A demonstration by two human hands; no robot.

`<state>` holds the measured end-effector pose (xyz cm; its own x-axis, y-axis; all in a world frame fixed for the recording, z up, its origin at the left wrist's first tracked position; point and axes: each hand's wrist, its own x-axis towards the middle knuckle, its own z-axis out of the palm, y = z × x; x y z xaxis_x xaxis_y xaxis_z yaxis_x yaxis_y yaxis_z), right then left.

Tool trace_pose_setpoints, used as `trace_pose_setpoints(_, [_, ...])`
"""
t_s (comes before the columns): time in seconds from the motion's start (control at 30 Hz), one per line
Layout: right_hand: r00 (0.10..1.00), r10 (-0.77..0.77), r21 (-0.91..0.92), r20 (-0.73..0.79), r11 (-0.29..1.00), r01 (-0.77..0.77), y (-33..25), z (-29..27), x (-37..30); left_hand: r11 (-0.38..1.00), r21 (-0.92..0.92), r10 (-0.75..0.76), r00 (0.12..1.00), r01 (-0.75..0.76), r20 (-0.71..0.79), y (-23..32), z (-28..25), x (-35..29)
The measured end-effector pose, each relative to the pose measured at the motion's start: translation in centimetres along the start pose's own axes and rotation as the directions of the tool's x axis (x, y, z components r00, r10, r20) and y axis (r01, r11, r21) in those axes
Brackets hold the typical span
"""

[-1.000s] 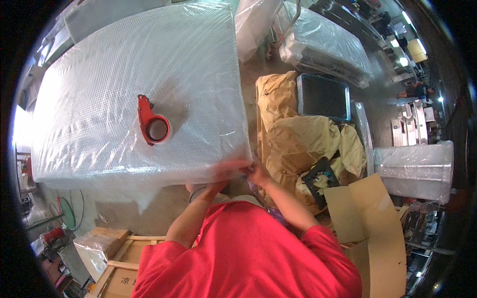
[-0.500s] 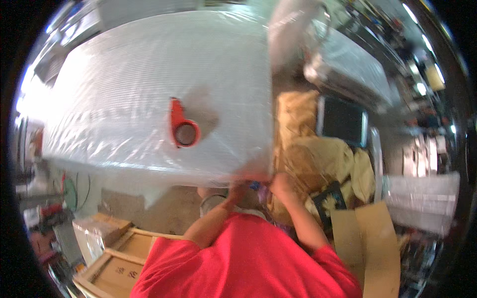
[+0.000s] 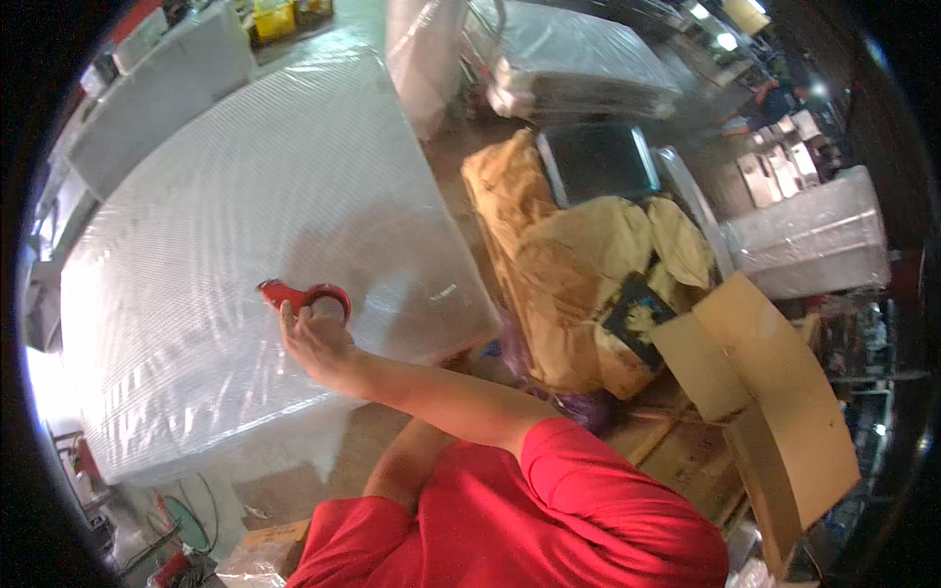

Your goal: The person wraps a large rectangular item with bubble wrap, securing it with packing tape using a handheld dispenser. They then write a date and the word 'carpenter' on the wrapped package with a blue marker.

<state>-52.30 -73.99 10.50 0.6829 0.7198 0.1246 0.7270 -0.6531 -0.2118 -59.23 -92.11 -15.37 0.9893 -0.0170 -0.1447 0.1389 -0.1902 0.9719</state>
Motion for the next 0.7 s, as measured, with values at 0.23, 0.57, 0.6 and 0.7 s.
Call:
trace_pose_setpoints(0.23, [0.872,0.374,0.513,-0.317,0.840,-0.174,11.5,-9.1,-18.1,0.986,-0.167,0.035,0.993,-0.015,0.116,-1.0,-2.3,0.1])
trace_pose_setpoints(0.57, [0.805,0.565,0.429,-0.182,0.782,-0.452,13.7,1.3,-30.6,0.957,0.281,-0.061,0.997,0.071,-0.044,-3.4,-3.1,-0.4])
trace_pose_setpoints(0.6, [0.785,0.609,0.378,-0.112,0.757,-0.533,13.6,2.7,-31.2,0.950,0.304,-0.064,0.997,0.077,-0.053,-3.4,-3.3,-0.2])
trace_pose_setpoints(0.7, [0.782,0.576,0.362,-0.238,0.800,-0.478,13.9,6.0,-33.2,0.933,0.349,-0.063,0.995,0.087,-0.080,-3.4,-4.0,0.2])
